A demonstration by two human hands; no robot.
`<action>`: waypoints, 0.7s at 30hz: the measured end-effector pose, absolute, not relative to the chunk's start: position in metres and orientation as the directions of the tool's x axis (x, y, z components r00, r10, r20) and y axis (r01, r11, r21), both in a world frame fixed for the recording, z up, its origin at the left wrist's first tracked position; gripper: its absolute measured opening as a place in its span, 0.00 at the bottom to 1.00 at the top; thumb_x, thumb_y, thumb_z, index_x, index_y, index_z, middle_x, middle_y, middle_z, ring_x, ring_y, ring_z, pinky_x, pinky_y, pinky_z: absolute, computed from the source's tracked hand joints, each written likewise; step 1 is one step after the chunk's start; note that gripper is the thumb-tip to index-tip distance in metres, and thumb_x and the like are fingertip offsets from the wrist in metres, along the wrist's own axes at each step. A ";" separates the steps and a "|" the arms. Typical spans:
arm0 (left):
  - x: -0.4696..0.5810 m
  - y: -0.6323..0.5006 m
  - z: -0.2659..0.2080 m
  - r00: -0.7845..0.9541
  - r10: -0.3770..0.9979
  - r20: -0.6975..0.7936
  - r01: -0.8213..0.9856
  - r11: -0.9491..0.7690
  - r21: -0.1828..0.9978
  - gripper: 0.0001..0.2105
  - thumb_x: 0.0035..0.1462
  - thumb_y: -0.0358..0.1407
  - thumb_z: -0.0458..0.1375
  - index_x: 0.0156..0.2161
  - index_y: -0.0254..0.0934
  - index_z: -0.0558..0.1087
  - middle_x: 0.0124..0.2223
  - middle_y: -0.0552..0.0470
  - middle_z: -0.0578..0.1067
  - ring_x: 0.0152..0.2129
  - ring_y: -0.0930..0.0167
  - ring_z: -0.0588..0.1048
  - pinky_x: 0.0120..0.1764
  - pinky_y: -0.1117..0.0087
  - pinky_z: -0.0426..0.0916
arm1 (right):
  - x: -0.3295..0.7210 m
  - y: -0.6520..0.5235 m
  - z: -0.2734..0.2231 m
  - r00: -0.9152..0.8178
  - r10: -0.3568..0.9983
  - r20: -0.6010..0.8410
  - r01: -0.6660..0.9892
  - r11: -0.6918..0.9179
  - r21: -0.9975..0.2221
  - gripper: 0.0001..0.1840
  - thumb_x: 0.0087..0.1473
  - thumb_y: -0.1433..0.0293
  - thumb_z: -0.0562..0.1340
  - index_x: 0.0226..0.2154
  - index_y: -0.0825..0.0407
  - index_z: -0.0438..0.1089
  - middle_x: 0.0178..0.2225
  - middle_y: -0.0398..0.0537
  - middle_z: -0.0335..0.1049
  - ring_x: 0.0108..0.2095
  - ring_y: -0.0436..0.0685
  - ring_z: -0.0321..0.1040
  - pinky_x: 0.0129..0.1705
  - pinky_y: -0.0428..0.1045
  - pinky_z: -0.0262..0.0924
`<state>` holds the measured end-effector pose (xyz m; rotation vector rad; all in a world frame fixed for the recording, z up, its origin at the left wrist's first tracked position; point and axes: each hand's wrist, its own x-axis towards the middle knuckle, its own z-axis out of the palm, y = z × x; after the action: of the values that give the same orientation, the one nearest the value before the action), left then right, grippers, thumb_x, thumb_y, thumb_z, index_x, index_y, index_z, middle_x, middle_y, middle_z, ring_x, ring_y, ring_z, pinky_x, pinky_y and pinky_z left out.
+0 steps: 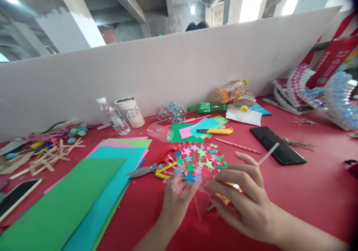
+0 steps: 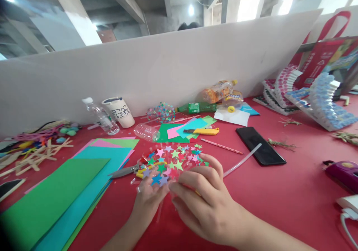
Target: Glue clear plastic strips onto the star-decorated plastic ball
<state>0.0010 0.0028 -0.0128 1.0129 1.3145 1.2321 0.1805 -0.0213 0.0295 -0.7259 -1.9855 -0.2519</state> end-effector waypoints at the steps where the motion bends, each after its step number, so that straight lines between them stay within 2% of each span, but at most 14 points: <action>1: 0.001 0.003 -0.013 -0.112 0.985 -0.133 -0.078 0.125 0.989 0.18 0.36 0.42 0.67 0.34 0.39 0.71 0.32 0.52 0.78 0.29 0.67 0.76 0.37 0.69 0.70 | 0.181 -0.021 0.030 -0.347 0.387 0.855 0.592 0.797 -0.120 0.13 0.52 0.76 0.63 0.43 0.54 0.71 0.37 0.47 0.68 0.41 0.56 0.61 0.59 0.63 0.46; 4: 0.001 0.004 -0.011 -0.056 0.983 -0.172 -0.117 0.165 0.979 0.18 0.36 0.42 0.67 0.34 0.39 0.71 0.29 0.52 0.77 0.28 0.68 0.76 0.36 0.69 0.71 | 0.183 -0.020 0.027 -0.319 0.371 0.872 0.591 0.797 -0.123 0.14 0.50 0.77 0.64 0.42 0.54 0.70 0.38 0.48 0.66 0.42 0.57 0.61 0.58 0.65 0.48; 7: 0.001 0.005 -0.011 -0.092 0.970 -0.226 -0.163 0.209 0.964 0.21 0.32 0.43 0.68 0.34 0.40 0.69 0.27 0.54 0.76 0.26 0.69 0.75 0.36 0.68 0.71 | 0.183 -0.020 0.025 -0.308 0.360 0.880 0.586 0.801 -0.123 0.12 0.51 0.77 0.64 0.40 0.53 0.70 0.38 0.47 0.66 0.41 0.57 0.61 0.58 0.65 0.49; 12: 0.001 0.005 -0.013 -0.087 0.975 -0.204 -0.061 0.199 0.978 0.17 0.34 0.44 0.68 0.26 0.39 0.67 0.26 0.51 0.76 0.27 0.67 0.75 0.37 0.66 0.71 | 0.179 -0.018 0.027 -0.329 0.366 0.870 0.613 0.784 -0.098 0.11 0.53 0.76 0.64 0.40 0.52 0.72 0.37 0.46 0.68 0.41 0.55 0.62 0.59 0.64 0.47; 17: 0.000 0.005 -0.019 -0.091 0.977 -0.192 -0.030 0.190 0.981 0.16 0.36 0.44 0.67 0.26 0.38 0.68 0.28 0.51 0.76 0.28 0.67 0.75 0.38 0.66 0.72 | 0.177 -0.018 0.026 -0.313 0.369 0.875 0.598 0.792 -0.120 0.07 0.52 0.75 0.65 0.37 0.53 0.72 0.36 0.45 0.67 0.41 0.55 0.62 0.59 0.64 0.48; 21: 0.000 0.005 -0.022 -0.126 0.978 -0.168 0.023 0.172 0.985 0.14 0.39 0.42 0.66 0.30 0.37 0.70 0.32 0.49 0.78 0.31 0.66 0.76 0.39 0.66 0.72 | 0.179 -0.018 0.023 -0.271 0.315 0.909 0.606 0.790 -0.093 0.11 0.50 0.76 0.66 0.38 0.53 0.71 0.36 0.45 0.65 0.39 0.54 0.62 0.58 0.63 0.51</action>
<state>-0.0005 0.0054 -0.0220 1.0443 1.4001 1.1532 0.1789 -0.0181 0.0234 -0.7013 -1.8767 -0.3296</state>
